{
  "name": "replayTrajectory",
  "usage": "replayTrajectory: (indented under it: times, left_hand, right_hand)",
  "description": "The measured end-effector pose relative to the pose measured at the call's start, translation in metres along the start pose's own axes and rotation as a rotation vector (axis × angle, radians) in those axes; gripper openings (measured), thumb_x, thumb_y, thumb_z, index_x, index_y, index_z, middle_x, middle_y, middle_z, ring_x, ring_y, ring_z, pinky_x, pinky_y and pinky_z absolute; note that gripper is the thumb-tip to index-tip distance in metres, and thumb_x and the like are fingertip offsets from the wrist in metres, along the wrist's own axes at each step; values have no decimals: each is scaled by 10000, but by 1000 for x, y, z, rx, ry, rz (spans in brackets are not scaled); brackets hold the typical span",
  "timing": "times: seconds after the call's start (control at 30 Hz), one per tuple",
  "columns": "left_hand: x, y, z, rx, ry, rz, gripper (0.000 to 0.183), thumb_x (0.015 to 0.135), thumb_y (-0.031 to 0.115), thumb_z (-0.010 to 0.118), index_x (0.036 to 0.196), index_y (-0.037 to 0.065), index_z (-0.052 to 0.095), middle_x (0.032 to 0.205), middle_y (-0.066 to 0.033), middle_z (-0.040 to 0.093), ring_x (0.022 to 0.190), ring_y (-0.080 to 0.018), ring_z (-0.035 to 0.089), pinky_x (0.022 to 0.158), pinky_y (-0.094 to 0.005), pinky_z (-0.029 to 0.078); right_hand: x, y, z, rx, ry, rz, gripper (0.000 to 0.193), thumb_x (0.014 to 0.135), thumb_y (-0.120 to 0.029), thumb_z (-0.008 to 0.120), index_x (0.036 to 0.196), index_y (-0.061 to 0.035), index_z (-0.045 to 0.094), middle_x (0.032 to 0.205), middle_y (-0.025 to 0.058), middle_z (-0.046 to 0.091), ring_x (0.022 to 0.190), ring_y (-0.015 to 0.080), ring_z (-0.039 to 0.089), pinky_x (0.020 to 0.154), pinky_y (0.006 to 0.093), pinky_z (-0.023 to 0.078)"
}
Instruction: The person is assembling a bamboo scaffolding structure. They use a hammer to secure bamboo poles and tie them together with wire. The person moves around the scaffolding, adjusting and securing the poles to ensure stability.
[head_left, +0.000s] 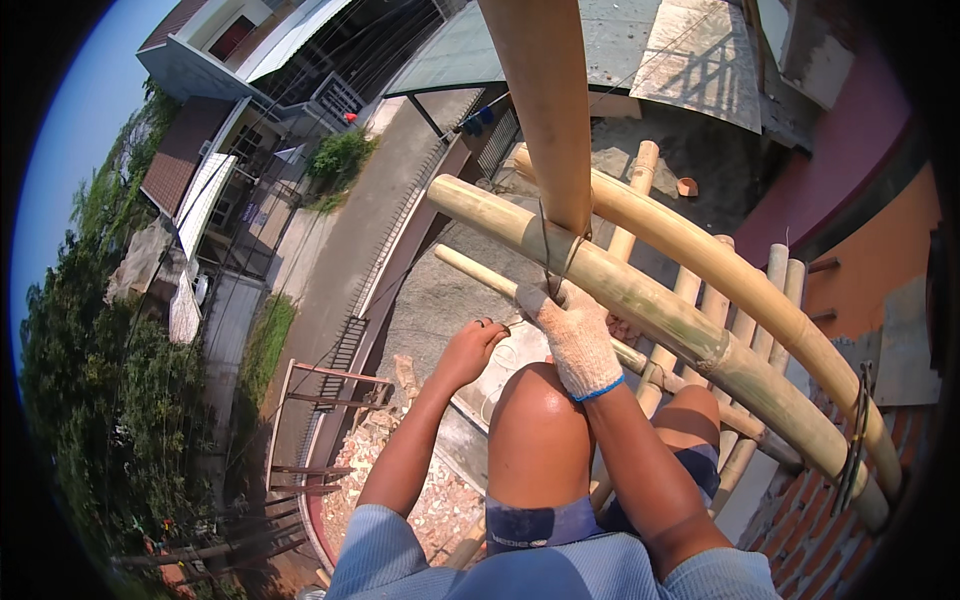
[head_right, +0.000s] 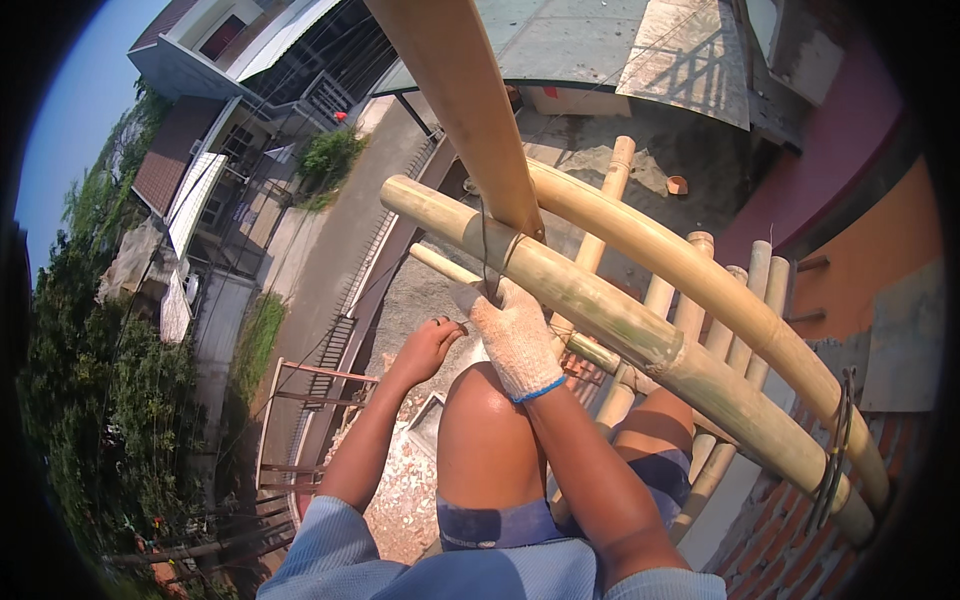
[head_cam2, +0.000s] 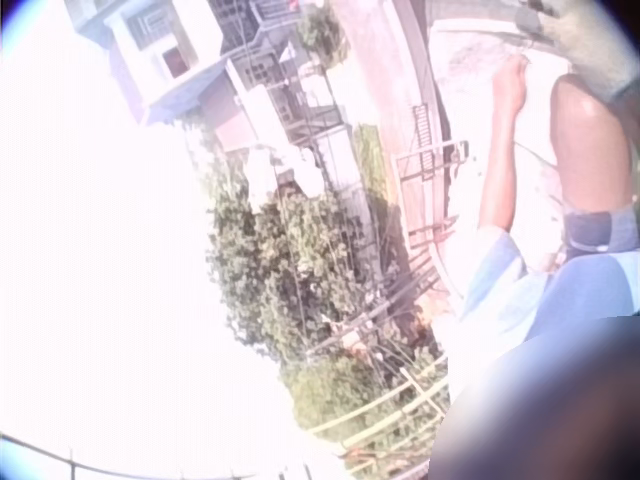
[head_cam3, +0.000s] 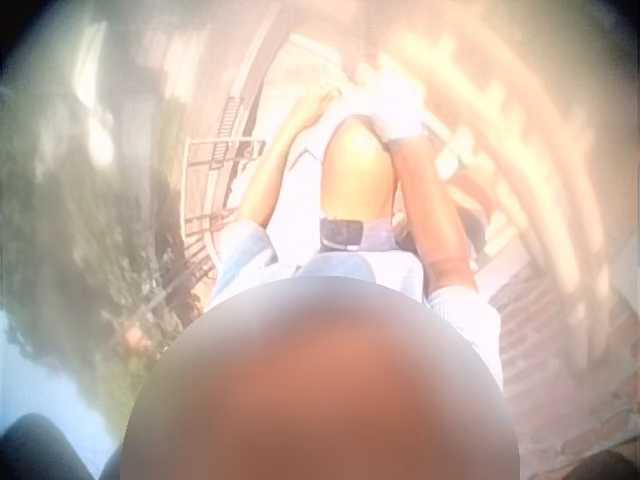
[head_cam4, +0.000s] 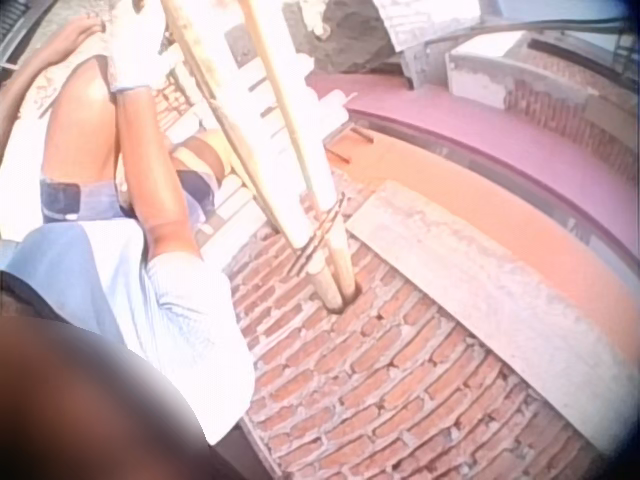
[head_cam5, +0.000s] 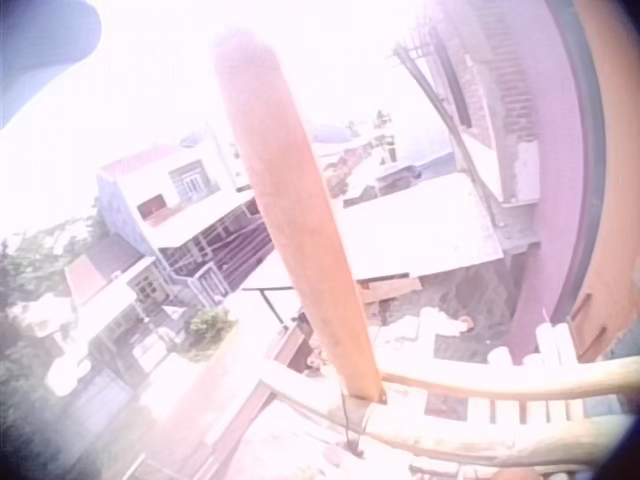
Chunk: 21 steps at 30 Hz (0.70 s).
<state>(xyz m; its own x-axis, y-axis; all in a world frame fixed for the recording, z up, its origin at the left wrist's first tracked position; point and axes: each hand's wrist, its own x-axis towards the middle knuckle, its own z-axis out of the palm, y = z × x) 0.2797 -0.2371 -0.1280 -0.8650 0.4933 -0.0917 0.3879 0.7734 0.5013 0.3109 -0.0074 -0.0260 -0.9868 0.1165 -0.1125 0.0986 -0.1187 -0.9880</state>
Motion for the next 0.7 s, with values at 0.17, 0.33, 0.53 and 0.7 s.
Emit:
replayTrajectory:
  times: [0.17, 0.33, 0.53, 0.7]
  left_hand:
    - [5, -8, 5, 43, 78, 23, 168, 996, 205, 608, 1061, 93, 715, 916, -122, 655, 975, -343, 609, 858, -461, 486]
    - [11, -20, 3, 181, 146, 86, 181, 971, 193, 650, 1119, 127, 731, 927, -94, 669, 969, -310, 612, 902, -454, 462]
    - [26, -19, -7, 550, 531, 186, 209, 952, 182, 673, 1148, 174, 744, 1023, -56, 655, 983, -289, 601, 895, -436, 444]
    - [57, -36, -47, 689, 600, -124, 186, 940, 165, 655, 1106, 168, 741, 1063, -78, 665, 1021, -295, 623, 886, -475, 470]
  right_hand:
    - [2, 4, 5, -478, 178, -173, 303, 962, -240, 635, 1029, 48, 705, 828, 176, 727, 767, 293, 702, 760, 422, 542]
    - [-4, 5, -4, -951, 129, -248, 241, 966, -194, 591, 816, -16, 654, 812, 244, 699, 809, 437, 712, 746, 495, 570]
    - [-11, -22, -16, -1318, -91, -403, 229, 960, -178, 602, 829, -1, 664, 809, 205, 667, 813, 382, 711, 752, 485, 573]
    - [-14, -26, -23, -910, -98, -315, 248, 999, -196, 551, 877, -9, 657, 833, 208, 680, 826, 405, 705, 767, 496, 573]
